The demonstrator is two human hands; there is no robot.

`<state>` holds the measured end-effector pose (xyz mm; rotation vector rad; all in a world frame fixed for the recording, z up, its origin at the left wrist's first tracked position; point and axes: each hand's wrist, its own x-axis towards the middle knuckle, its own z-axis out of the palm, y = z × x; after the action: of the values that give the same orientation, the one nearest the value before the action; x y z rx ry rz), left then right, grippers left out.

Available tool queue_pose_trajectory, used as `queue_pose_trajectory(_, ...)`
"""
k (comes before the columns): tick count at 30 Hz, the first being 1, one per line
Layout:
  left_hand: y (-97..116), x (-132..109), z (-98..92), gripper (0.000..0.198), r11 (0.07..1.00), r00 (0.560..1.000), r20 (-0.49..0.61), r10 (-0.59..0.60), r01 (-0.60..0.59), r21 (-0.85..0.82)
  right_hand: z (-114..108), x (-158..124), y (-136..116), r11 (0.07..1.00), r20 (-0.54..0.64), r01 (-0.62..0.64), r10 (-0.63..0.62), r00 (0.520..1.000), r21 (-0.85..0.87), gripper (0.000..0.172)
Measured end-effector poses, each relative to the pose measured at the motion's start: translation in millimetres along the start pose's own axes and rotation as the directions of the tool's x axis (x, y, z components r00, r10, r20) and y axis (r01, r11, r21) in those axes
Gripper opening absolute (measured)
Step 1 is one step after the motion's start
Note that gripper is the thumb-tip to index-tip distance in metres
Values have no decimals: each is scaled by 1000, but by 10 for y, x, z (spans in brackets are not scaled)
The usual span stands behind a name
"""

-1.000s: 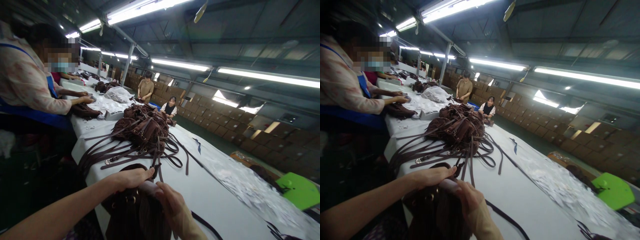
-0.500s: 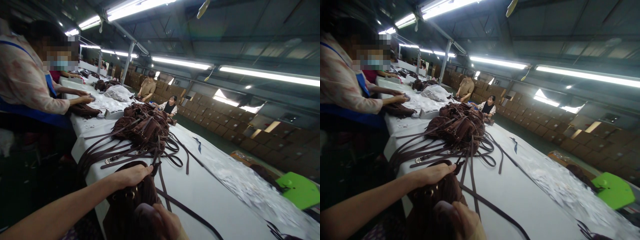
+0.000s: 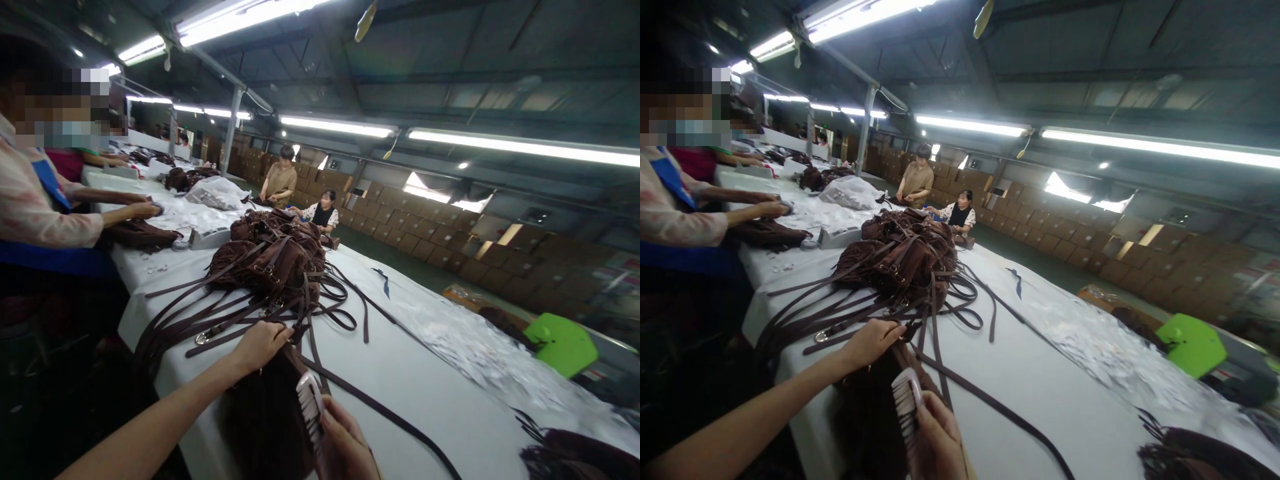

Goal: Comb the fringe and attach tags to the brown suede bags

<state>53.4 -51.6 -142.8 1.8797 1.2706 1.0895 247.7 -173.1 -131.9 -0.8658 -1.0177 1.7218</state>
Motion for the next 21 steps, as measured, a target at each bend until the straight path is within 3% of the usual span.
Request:
queue_pose_trajectory(2, 35, -106, 14, 25, 999, 997, -71, 22, -25, -48, 1, 57, -32, 1000, -27, 17, -16, 999, 13, 25)
queue_pose_trajectory(3, 73, -187, 29, 33, 991, 997, -68, 39, -48, -122, -15, 84, -36, 1000, -32, 18, -17, 999, 18, 26)
queue_pose_trajectory(6, 203, -440, 153, 77, 908, 978, 166, 128, -49, -415, -79, 174, -8, 999, -34, 46, -45, 998, 25, 32)
queue_pose_trajectory(8, 232, -533, 310, 81, 889, 948, 278, 153, -10, -458, -116, 247, 50, 998, -16, 64, -64, 998, 10, 33)
queue_pose_trajectory(10, 181, -538, 501, 53, 940, 967, 230, 107, -23, -340, -151, 321, 148, 997, 18, 82, -82, 996, 1, 31)
queue_pose_trajectory(12, 68, -491, 691, 22, 993, 988, 143, 53, -37, -112, -193, 378, 287, 995, 28, 99, -98, 995, -5, 30)
queue_pose_trajectory(13, 2, -465, 777, 17, 999, 992, 121, 32, -35, 22, -217, 398, 368, 995, 7, 99, -99, 995, -9, 31)
queue_pose_trajectory(16, -178, -408, 987, 20, 949, 995, 96, -14, -17, 315, -294, 429, 629, 997, -120, 74, -76, 990, -22, 42)
queue_pose_trajectory(21, -288, -320, 1186, 29, 884, 992, 117, -47, -13, 467, -414, 371, 907, 997, -268, 63, -70, 961, -35, 59)
